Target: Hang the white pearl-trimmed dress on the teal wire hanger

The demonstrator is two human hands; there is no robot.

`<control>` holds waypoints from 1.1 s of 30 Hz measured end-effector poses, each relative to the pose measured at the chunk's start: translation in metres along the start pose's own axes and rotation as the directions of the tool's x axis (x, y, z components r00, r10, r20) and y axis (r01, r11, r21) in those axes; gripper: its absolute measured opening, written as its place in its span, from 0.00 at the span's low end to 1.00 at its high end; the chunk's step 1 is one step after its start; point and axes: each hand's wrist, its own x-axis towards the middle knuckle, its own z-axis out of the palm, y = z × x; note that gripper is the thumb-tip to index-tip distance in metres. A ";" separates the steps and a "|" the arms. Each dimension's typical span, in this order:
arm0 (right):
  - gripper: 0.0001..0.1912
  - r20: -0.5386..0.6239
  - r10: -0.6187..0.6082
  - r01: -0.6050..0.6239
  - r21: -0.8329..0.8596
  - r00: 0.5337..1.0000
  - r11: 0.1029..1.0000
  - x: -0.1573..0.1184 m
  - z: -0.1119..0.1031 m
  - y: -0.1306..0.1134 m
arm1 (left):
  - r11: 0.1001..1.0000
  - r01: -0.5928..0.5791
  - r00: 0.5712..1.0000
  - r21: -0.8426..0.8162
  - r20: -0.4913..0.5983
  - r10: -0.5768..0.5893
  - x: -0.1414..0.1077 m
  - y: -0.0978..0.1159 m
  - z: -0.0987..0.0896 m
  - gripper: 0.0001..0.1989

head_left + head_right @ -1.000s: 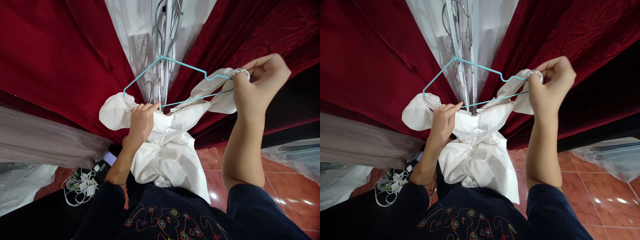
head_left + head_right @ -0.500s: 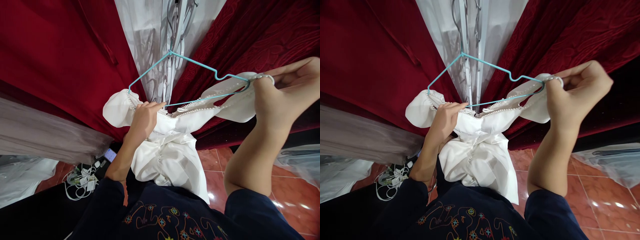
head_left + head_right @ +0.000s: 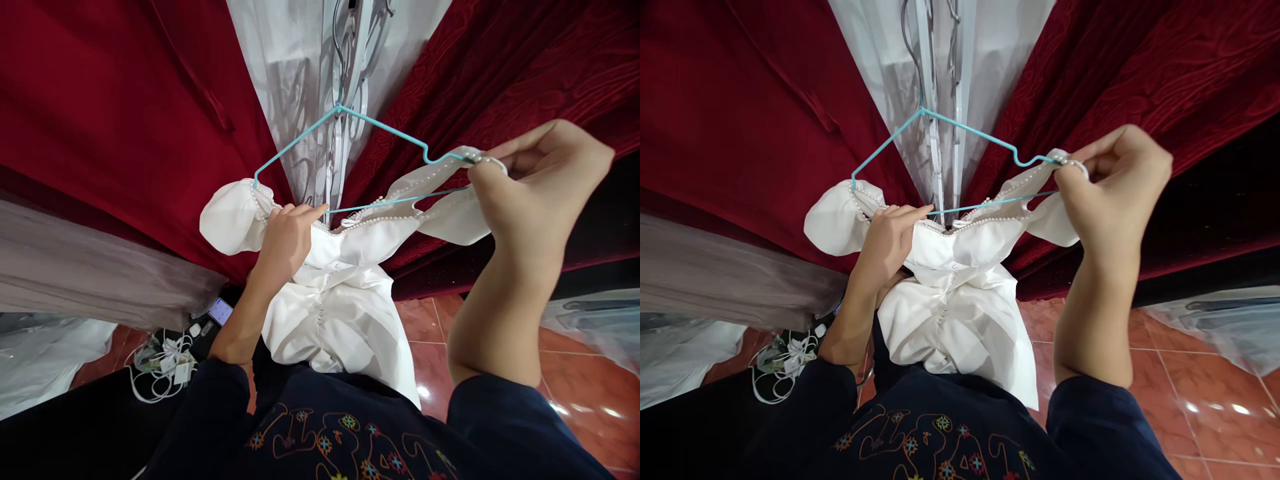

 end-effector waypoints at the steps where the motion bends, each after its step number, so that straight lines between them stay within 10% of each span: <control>1: 0.12 0.010 0.009 -0.009 -0.012 1.000 1.000 -0.002 -0.003 -0.001 | 1.000 0.000 1.000 0.005 0.003 0.000 0.000 -0.001 0.000 0.27; 17: 0.10 0.243 -0.221 0.214 0.055 0.945 0.975 0.005 0.037 -0.014 | 0.999 -0.037 0.999 0.035 -0.028 0.038 0.001 -0.005 0.006 0.26; 26: 0.07 0.580 -0.179 0.121 0.137 0.795 0.983 -0.042 0.000 -0.040 | 0.997 -0.073 0.995 0.006 -0.075 0.073 0.001 -0.008 0.010 0.23; 33: 0.13 0.619 -0.428 0.397 0.197 0.658 0.896 -0.080 0.062 -0.025 | 0.995 -0.083 0.983 0.063 -0.160 0.092 0.001 -0.008 0.017 0.16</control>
